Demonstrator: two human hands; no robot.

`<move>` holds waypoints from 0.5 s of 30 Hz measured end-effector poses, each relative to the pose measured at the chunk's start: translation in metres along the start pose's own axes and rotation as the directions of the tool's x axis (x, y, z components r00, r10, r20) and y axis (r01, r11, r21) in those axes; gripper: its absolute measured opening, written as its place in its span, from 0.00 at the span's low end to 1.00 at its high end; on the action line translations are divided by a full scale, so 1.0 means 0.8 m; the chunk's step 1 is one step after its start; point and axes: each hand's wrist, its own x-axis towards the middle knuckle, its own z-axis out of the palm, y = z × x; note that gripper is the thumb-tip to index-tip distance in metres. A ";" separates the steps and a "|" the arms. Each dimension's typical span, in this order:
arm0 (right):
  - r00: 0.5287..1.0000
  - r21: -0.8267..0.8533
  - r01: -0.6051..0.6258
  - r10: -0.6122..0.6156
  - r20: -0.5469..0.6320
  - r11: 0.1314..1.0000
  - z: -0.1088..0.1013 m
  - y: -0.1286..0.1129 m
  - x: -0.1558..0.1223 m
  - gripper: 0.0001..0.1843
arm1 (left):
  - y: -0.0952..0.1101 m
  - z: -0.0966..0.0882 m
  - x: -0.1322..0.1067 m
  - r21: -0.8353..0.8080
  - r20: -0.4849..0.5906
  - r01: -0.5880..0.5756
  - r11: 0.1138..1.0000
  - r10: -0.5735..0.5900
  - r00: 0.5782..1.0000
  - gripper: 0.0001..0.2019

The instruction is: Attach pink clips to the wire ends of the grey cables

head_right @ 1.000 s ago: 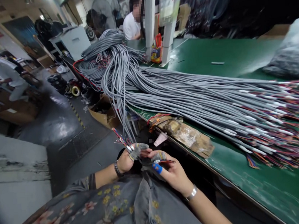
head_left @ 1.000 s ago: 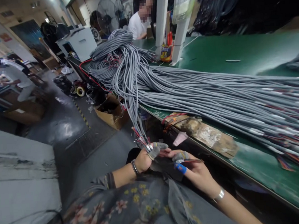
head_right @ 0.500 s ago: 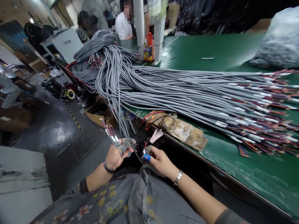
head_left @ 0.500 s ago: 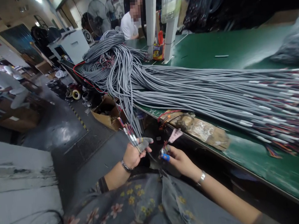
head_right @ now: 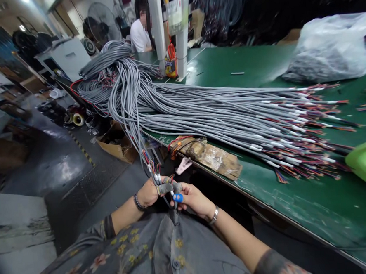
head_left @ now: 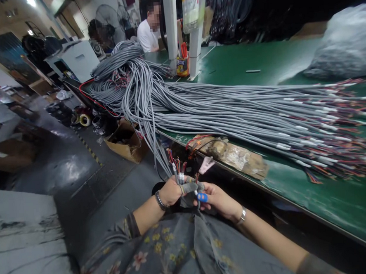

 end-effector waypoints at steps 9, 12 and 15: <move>0.939 -0.245 0.174 -0.236 -0.251 0.954 0.002 -0.018 -0.011 0.30 | -0.003 0.009 -0.010 0.097 -0.129 0.081 0.992 -0.068 0.989 0.23; 0.939 -0.292 0.135 -0.216 -0.266 0.947 0.007 -0.024 -0.013 0.30 | -0.007 0.013 -0.011 0.153 -0.163 0.085 0.985 -0.060 0.985 0.23; 0.935 -0.318 0.122 -0.217 -0.282 0.940 0.011 -0.026 -0.012 0.28 | -0.009 0.014 -0.011 0.178 -0.184 0.093 0.980 -0.060 0.981 0.22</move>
